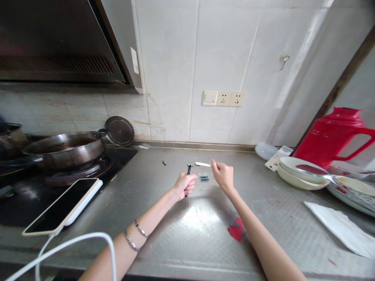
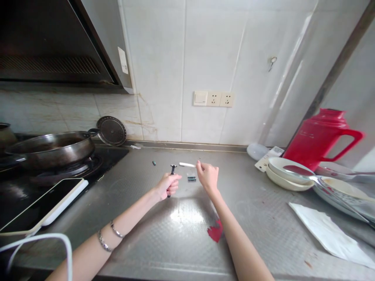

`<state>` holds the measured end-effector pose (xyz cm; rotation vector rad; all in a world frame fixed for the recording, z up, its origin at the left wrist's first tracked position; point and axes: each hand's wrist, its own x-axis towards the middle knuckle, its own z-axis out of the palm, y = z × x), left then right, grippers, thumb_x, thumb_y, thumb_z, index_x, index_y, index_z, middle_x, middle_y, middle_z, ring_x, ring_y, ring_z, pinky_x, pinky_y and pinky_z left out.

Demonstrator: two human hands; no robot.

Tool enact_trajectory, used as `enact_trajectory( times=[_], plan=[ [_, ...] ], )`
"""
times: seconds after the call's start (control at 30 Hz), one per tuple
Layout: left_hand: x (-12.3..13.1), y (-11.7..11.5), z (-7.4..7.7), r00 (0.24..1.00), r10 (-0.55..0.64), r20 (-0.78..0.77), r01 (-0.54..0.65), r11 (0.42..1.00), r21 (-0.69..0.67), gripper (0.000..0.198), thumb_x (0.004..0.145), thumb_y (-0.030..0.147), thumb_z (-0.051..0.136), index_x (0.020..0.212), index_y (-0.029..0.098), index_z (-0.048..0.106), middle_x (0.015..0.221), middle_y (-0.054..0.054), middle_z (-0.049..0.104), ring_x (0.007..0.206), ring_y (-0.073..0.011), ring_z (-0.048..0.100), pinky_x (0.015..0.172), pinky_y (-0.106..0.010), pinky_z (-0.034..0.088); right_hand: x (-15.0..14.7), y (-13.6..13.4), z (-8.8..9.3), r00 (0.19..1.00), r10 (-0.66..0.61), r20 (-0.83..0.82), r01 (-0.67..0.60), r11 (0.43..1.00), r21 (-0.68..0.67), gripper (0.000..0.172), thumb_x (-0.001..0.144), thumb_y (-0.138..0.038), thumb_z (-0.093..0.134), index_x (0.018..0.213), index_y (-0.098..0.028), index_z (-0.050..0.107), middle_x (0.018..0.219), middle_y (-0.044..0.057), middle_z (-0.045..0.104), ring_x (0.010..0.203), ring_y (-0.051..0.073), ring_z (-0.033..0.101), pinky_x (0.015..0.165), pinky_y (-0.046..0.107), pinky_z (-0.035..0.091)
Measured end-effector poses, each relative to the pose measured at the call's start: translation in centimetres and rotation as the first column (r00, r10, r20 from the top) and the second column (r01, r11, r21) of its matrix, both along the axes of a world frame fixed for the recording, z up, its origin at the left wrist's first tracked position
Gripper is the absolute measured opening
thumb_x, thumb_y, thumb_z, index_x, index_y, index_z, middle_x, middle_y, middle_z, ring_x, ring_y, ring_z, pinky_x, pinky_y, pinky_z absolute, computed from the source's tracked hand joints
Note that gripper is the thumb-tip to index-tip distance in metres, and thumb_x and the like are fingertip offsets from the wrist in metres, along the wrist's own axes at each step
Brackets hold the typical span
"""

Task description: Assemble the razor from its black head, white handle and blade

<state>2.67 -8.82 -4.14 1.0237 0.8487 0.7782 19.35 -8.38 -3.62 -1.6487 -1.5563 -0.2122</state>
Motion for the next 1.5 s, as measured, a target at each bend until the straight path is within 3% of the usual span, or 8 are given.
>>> enact_trajectory(
  times=[0.17,0.37,0.53,0.67,0.93,1.23,1.37,1.5],
  plan=[
    [0.1,1.1,0.3,0.998,-0.058,0.021,0.058,0.998,-0.012,0.039,0.067,0.027,0.059,0.054,0.021,0.023,0.035,0.013,0.017,0.03,-0.0017,0.009,0.034,-0.019,0.002,-0.4,0.3,-0.2,0.998,0.018,-0.063,-0.02,0.999,-0.03,0.056,0.088,-0.047,0.027,0.046,-0.016,0.046,0.046,0.001,0.048,0.047,0.009,0.033,0.053,0.025,0.02],
    [0.1,3.4,0.0,0.994,-0.085,0.073,0.088,0.995,-0.048,0.043,0.07,0.025,0.054,0.05,0.021,0.016,0.034,0.012,0.015,0.03,-0.0016,0.009,0.032,-0.018,0.003,0.0,0.7,-0.7,0.992,-0.063,-0.11,0.046,0.987,-0.153,0.057,0.086,-0.051,0.028,0.05,-0.017,0.056,0.05,0.005,0.053,0.047,0.011,0.039,0.05,0.025,0.02],
    [0.1,4.1,-0.6,0.972,-0.207,0.107,0.222,0.962,-0.156,0.045,0.068,0.022,0.055,0.047,0.021,0.015,0.032,0.011,0.015,0.029,-0.0022,0.008,0.029,-0.018,0.004,-0.5,0.8,-0.9,0.992,-0.077,-0.102,0.056,0.979,-0.195,0.061,0.087,-0.054,0.024,0.053,-0.017,0.06,0.054,0.006,0.057,0.05,0.012,0.043,0.049,0.023,0.021],
    [-0.6,4.1,-0.2,0.924,-0.287,0.254,0.338,0.923,-0.185,0.048,0.068,0.02,0.055,0.046,0.021,0.012,0.031,0.011,0.014,0.028,-0.0024,0.005,0.027,-0.016,0.006,-0.3,1.1,-1.3,0.993,-0.096,-0.072,0.077,0.971,-0.226,0.058,0.086,-0.052,0.029,0.051,-0.017,0.059,0.053,0.006,0.057,0.051,0.012,0.046,0.049,0.023,0.021],
    [-1.5,4.6,-1.2,0.762,-0.388,0.518,0.542,0.82,-0.183,0.046,0.072,0.016,0.048,0.045,0.02,0.012,0.036,0.011,0.004,0.031,-0.0022,-0.005,0.027,-0.013,0.006,-1.1,0.9,-1.3,0.992,-0.02,-0.124,0.004,0.991,-0.13,0.061,0.086,-0.054,0.026,0.044,-0.017,0.049,0.047,0.003,0.05,0.046,0.01,0.036,0.047,0.023,0.019],
    [-1.3,4.5,-1.7,0.694,-0.479,0.538,0.636,0.758,-0.145,0.044,0.069,0.018,0.051,0.041,0.019,0.017,0.035,0.01,0.005,0.029,-0.0016,-0.002,0.027,-0.013,0.004,-1.4,0.7,-1.3,0.988,0.0,-0.151,-0.005,0.999,-0.035,0.061,0.087,-0.053,0.026,0.043,-0.016,0.047,0.045,0.003,0.049,0.045,0.009,0.035,0.047,0.023,0.019],
    [-1.4,4.4,-1.4,0.713,-0.482,0.509,0.612,0.783,-0.117,0.045,0.068,0.021,0.053,0.041,0.019,0.017,0.034,0.01,0.006,0.029,-0.0018,-0.002,0.028,-0.015,0.001,-0.8,0.9,-1.9,0.995,-0.009,-0.096,0.003,0.998,-0.058,0.058,0.086,-0.051,0.029,0.043,-0.017,0.048,0.047,0.003,0.05,0.046,0.01,0.038,0.048,0.024,0.018],
    [-1.4,4.6,-0.8,0.842,-0.423,0.334,0.465,0.884,-0.052,0.048,0.068,0.022,0.058,0.039,0.018,0.019,0.031,0.009,0.013,0.027,-0.002,0.007,0.029,-0.016,0.005,0.3,0.9,-1.5,0.99,-0.044,-0.136,0.031,0.995,-0.094,0.056,0.085,-0.051,0.03,0.043,-0.017,0.046,0.047,0.003,0.049,0.047,0.011,0.039,0.049,0.024,0.019]
  ],
)
